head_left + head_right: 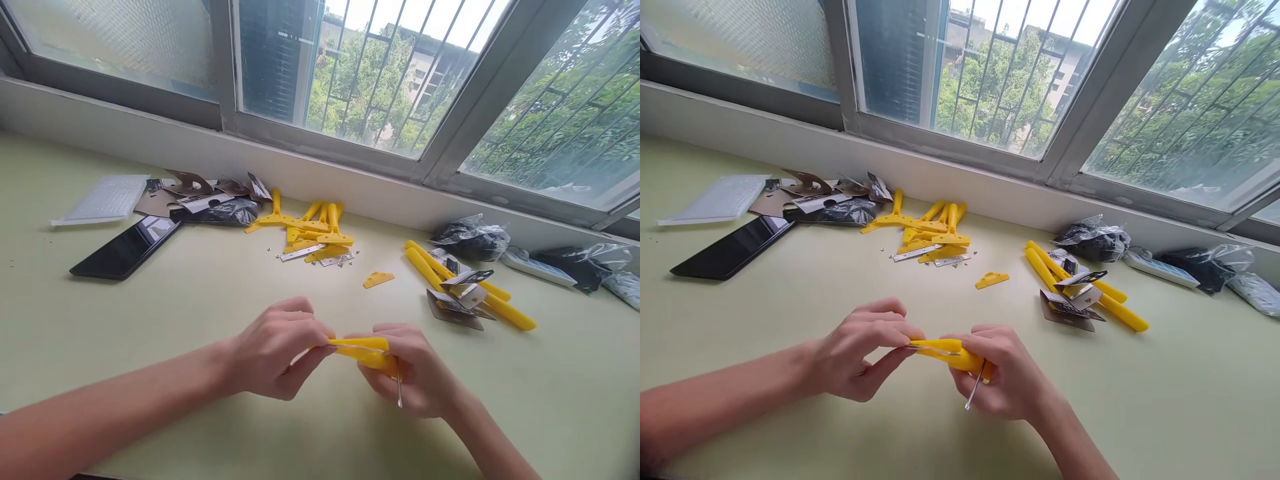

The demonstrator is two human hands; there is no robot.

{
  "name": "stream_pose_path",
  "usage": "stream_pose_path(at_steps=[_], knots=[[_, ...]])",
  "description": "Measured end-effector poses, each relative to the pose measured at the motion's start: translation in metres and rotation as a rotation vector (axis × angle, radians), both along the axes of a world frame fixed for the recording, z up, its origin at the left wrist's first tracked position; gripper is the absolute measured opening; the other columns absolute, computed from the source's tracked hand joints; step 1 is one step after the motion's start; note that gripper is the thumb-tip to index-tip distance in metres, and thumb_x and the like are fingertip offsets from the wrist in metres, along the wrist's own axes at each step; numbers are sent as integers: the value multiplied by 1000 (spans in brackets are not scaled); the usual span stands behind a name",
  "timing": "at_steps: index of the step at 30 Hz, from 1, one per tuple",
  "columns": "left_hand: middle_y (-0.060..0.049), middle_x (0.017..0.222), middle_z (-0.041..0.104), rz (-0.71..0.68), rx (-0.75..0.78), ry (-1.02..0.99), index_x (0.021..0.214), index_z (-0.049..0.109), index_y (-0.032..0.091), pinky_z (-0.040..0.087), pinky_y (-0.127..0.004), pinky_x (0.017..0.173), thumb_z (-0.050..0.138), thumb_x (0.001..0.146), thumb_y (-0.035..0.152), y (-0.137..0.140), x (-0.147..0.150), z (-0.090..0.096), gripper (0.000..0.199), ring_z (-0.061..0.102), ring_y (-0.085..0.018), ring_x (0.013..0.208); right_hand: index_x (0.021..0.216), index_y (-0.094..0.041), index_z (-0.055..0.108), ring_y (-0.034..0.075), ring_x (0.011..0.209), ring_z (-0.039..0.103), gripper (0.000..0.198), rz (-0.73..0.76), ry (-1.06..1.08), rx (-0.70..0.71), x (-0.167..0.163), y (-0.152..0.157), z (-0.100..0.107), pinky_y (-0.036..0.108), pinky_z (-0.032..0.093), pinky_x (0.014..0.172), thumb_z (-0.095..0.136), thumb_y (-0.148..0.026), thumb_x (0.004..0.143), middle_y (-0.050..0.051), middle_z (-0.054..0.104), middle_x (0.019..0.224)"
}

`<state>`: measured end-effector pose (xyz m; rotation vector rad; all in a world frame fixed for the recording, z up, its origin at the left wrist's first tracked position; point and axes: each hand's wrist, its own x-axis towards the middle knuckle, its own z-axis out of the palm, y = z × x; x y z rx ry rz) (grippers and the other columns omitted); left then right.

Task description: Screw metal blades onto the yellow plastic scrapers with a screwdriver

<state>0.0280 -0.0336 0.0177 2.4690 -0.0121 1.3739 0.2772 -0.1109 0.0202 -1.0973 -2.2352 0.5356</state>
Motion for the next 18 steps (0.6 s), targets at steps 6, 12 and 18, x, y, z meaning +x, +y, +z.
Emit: stream_pose_path(at_steps=[6, 12, 18], knots=[[-4, 78, 70, 10, -388, 6, 95, 48, 21, 47, -27, 59, 55, 93, 8, -7, 1, -8, 15, 60, -14, 62, 71, -21, 44, 10, 59, 29, 26, -53, 23, -97, -2, 0, 3, 26, 23, 57, 59, -1, 77, -7, 39, 63], [-5, 89, 71, -67, -735, 15, 92, 45, 20, 54, -31, 66, 54, 102, 18, -13, 3, -7, 13, 72, -17, 70, 70, -20, 37, 9, 59, 28, 31, -94, 25, -202, -6, 1, 6, 26, 23, 56, 61, -14, 88, -6, 33, 63], [-4, 85, 72, -58, -963, -18, 87, 44, 20, 57, -35, 69, 56, 103, 28, -16, 5, -2, 21, 75, -20, 75, 70, -20, 42, 8, 56, 26, 29, -123, 100, -340, -11, 0, 8, 26, 22, 52, 61, -24, 93, -6, 28, 63]])
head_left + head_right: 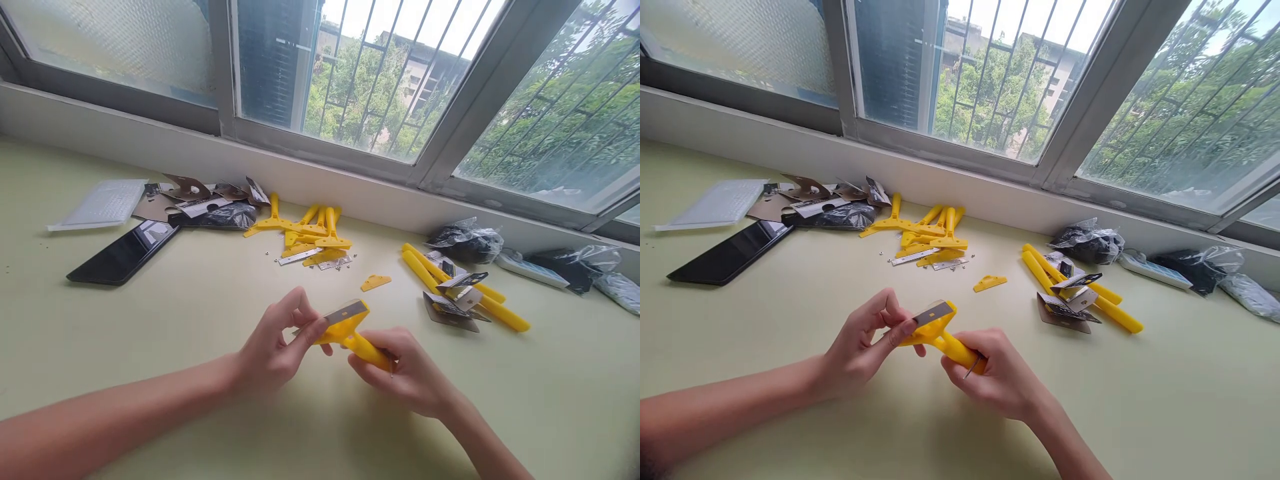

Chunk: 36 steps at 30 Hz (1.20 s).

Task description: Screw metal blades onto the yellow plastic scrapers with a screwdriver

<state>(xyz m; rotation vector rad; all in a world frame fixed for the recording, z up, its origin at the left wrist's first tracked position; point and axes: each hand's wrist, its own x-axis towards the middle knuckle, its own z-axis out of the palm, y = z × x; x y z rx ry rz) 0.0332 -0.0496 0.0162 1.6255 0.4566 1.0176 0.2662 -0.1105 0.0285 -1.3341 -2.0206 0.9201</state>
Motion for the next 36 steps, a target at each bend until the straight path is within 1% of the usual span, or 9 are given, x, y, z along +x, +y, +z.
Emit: stream_pose_path(at_steps=[7, 10, 13, 15, 18, 23, 26, 30, 36], knots=[[-4, 87, 73, 13, -33, -1, 87, 44, 20, 57, -37, 72, 57, 102, 30, 0, 0, 1, 22, 76, -21, 75, 70, -20, 41, 8, 56, 24, 30, -12, 1, -26, -2, 2, 1, 25, 21, 50, 59, -23, 94, -6, 26, 63], [-5, 86, 72, -8, 43, -6, 87, 42, 21, 56, -35, 72, 54, 103, 25, 2, 0, -2, 21, 75, -20, 75, 70, -20, 41, 8, 55, 26, 28, 21, -93, 148, 1, 3, -3, 24, 24, 50, 59, -17, 92, -7, 29, 62], [-8, 88, 75, -1, 313, 3, 88, 42, 22, 55, -33, 69, 54, 100, 15, 6, -1, -5, 18, 72, -18, 73, 74, -21, 47, 10, 57, 30, 22, 33, -186, 423, 7, 4, -10, 24, 27, 54, 61, -12, 89, -6, 39, 62], [-10, 93, 78, 23, 620, 23, 90, 44, 22, 54, -32, 67, 57, 94, 9, 9, -2, -6, 19, 70, -16, 67, 85, -21, 57, 11, 57, 32, 10, 54, -238, 574, 11, 5, -14, 26, 28, 57, 64, -14, 87, -5, 47, 62], [-13, 101, 80, 40, 1018, 51, 91, 49, 22, 54, -34, 65, 59, 89, 6, 11, -5, -4, 19, 69, -16, 60, 102, -19, 61, 14, 58, 36, 16, 123, -339, 775, 15, 6, -15, 28, 28, 57, 65, -22, 87, -1, 59, 67], [-11, 101, 80, 59, 1330, 96, 71, 52, 23, 55, -35, 60, 63, 87, 11, 7, -8, -1, 23, 71, -19, 66, 89, -18, 57, 16, 54, 32, 16, 165, -380, 928, 14, 5, -13, 31, 23, 55, 48, -27, 99, 0, 50, 58], [-7, 98, 80, 21, 1253, 96, 64, 52, 24, 54, -35, 56, 66, 83, 13, 2, -8, -2, 26, 68, -18, 62, 85, -18, 57, 17, 55, 31, 25, 182, -387, 942, 13, 4, -14, 32, 22, 56, 45, -30, 103, 0, 47, 57], [-4, 90, 79, -54, 834, 163, 60, 52, 25, 53, -35, 54, 66, 82, 17, -1, -9, -7, 28, 65, -18, 58, 84, -18, 56, 17, 55, 30, 29, 189, -386, 951, 14, 3, -17, 33, 21, 56, 42, -32, 105, 1, 46, 57], [-8, 97, 80, 8, 1222, 139, 66, 52, 23, 48, -33, 54, 60, 83, 11, -5, -8, -5, 22, 64, -16, 56, 83, -19, 56, 17, 54, 30, 29, 182, -424, 1023, 12, 3, -13, 33, 21, 55, 40, -30, 105, 0, 47, 54]])
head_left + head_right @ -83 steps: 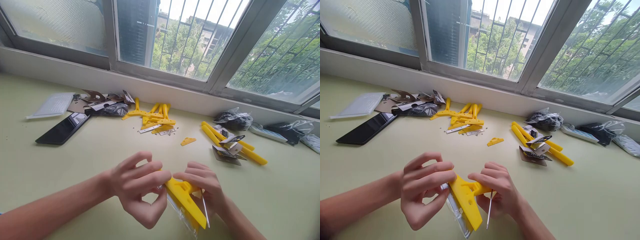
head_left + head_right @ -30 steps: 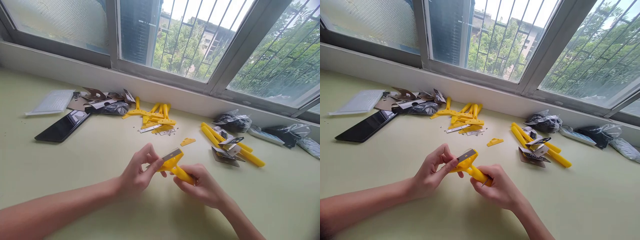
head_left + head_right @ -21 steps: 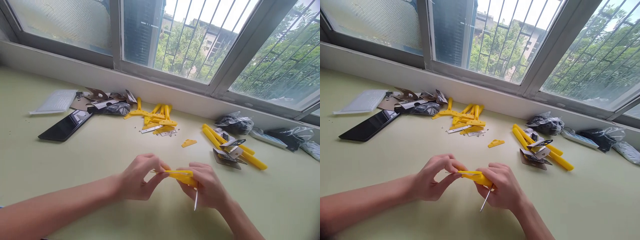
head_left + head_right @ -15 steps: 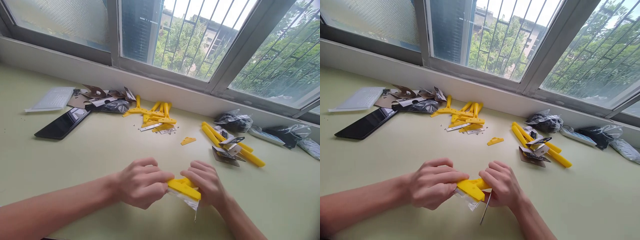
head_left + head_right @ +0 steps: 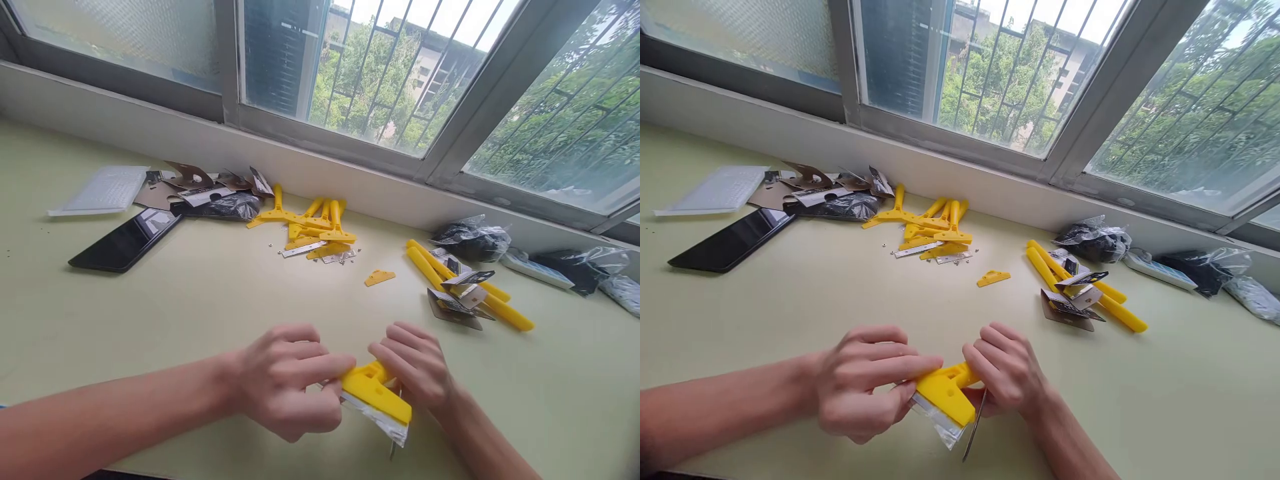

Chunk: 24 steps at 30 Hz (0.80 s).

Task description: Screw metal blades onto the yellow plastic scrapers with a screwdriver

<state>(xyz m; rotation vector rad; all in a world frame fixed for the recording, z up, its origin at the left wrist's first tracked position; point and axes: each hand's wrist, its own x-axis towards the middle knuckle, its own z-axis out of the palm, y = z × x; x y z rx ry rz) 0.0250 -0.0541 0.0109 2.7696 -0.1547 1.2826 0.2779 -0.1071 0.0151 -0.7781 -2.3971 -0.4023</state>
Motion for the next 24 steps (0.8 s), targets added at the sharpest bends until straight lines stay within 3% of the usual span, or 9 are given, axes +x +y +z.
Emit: stream_pose_path(at_steps=[3, 6, 11, 14, 17, 19, 21, 24], knots=[[-8, 91, 80, -9, -90, 20, 84, 59, 24, 48, -34, 54, 54, 83, 13, -2, 4, 1, 12, 64, -16, 52, 81, -20, 55, 17, 53, 30, 28, -20, -60, 33, -2, -1, 3, 33, 21, 55, 42, -29, 103, 0, 46, 54], [-6, 78, 78, -7, -208, 64, 111, 61, 21, 46, -33, 54, 49, 83, 15, -2, 7, -1, 31, 66, -18, 52, 73, -21, 51, 17, 54, 31, 33, -50, -126, 5, -4, -1, 4, 33, 22, 54, 39, -24, 103, 0, 45, 53], [-1, 63, 67, -46, -435, 148, 104, 62, 21, 39, -27, 46, 52, 84, 13, 1, 5, -3, 23, 58, -15, 47, 63, -21, 43, 13, 53, 26, 42, -72, -101, -212, -5, 1, 2, 31, 19, 54, 50, -40, 101, -3, 41, 53], [2, 63, 60, -85, -864, 231, 89, 53, 21, 36, -22, 43, 54, 92, 21, 5, 5, 1, 4, 56, -12, 47, 62, -19, 48, 11, 54, 26, 45, -152, 2, -528, -6, 1, 6, 29, 20, 53, 63, -45, 96, -5, 37, 54], [-1, 79, 65, -215, -1483, 345, 94, 46, 21, 43, -20, 42, 51, 101, 38, 12, 9, 4, 19, 61, -11, 47, 67, -18, 55, 9, 55, 29, 44, -210, 160, -973, -9, 3, 13, 26, 24, 52, 61, -49, 98, -6, 37, 59], [-3, 83, 69, -337, -1749, 416, 104, 45, 21, 48, -23, 43, 52, 101, 43, 20, 10, 5, 24, 63, -13, 43, 75, -17, 61, 9, 57, 31, 41, -234, 268, -1131, -11, 4, 15, 25, 26, 51, 62, -52, 97, -5, 41, 63], [-4, 81, 72, -406, -1843, 462, 108, 46, 21, 54, -28, 47, 56, 99, 44, 28, 11, 6, 26, 66, -16, 44, 92, -18, 67, 9, 59, 33, 35, -254, 332, -1131, -13, 6, 14, 24, 29, 52, 65, -53, 94, -5, 46, 69], [-5, 81, 75, -421, -1882, 508, 112, 48, 21, 58, -32, 54, 60, 97, 44, 36, 10, 7, 30, 70, -20, 49, 121, -24, 65, 9, 57, 36, 40, -298, 325, -934, -14, 7, 11, 24, 33, 53, 71, -50, 91, -4, 53, 78]])
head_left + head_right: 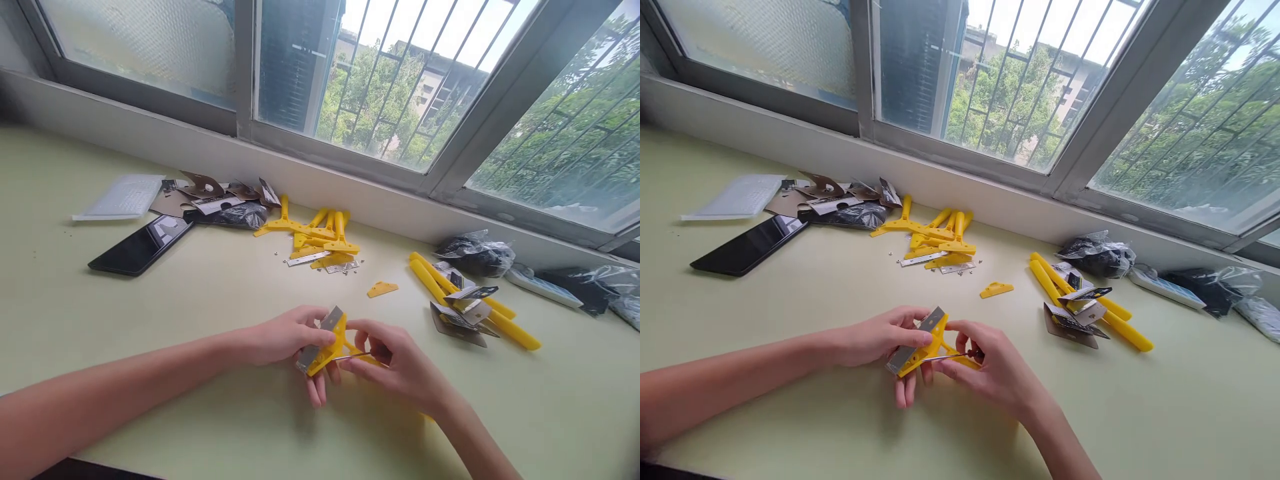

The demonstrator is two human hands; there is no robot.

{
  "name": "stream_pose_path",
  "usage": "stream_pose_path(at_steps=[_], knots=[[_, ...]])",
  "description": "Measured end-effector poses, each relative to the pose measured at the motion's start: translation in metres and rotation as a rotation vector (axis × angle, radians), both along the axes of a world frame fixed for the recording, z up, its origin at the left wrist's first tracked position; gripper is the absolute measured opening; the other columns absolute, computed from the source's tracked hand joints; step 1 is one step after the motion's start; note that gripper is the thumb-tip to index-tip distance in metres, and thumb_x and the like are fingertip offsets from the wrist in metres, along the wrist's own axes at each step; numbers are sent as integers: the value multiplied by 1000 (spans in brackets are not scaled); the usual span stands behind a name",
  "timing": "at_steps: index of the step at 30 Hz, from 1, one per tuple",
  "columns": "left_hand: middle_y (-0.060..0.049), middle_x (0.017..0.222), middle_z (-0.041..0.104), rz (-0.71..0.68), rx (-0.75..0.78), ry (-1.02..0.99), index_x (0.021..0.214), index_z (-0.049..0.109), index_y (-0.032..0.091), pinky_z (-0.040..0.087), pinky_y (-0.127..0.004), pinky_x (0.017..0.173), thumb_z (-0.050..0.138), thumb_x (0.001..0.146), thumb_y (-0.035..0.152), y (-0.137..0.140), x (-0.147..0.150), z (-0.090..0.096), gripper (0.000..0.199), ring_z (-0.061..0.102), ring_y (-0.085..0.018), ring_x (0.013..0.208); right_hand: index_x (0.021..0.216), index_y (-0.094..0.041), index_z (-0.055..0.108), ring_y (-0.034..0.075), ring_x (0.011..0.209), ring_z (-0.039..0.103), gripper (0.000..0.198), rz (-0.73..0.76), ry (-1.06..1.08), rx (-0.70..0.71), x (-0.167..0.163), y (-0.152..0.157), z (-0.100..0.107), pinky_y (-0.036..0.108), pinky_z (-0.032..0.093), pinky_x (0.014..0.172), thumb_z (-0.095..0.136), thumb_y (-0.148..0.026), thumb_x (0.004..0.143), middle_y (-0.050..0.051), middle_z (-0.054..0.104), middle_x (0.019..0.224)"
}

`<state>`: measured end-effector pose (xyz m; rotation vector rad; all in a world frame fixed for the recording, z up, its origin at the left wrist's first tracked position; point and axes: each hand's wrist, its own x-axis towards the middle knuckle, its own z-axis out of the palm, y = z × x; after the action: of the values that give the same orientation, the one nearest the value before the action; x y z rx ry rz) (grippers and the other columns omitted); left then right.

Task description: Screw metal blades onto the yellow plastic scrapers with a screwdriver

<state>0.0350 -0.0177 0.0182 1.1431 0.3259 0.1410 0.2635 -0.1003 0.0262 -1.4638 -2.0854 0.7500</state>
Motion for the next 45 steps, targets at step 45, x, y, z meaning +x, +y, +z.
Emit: stream_pose_path(at_steps=[45], knots=[[-12, 87, 78, -60, -103, -87, 107, 59, 19, 62, -42, 74, 59, 96, 37, 11, -6, 0, 22, 78, -27, 72, 155, -38, 41, 11, 59, 49, 53, 159, -332, 383, 6, -2, -7, 25, 40, 57, 52, -31, 104, -2, 55, 85]])
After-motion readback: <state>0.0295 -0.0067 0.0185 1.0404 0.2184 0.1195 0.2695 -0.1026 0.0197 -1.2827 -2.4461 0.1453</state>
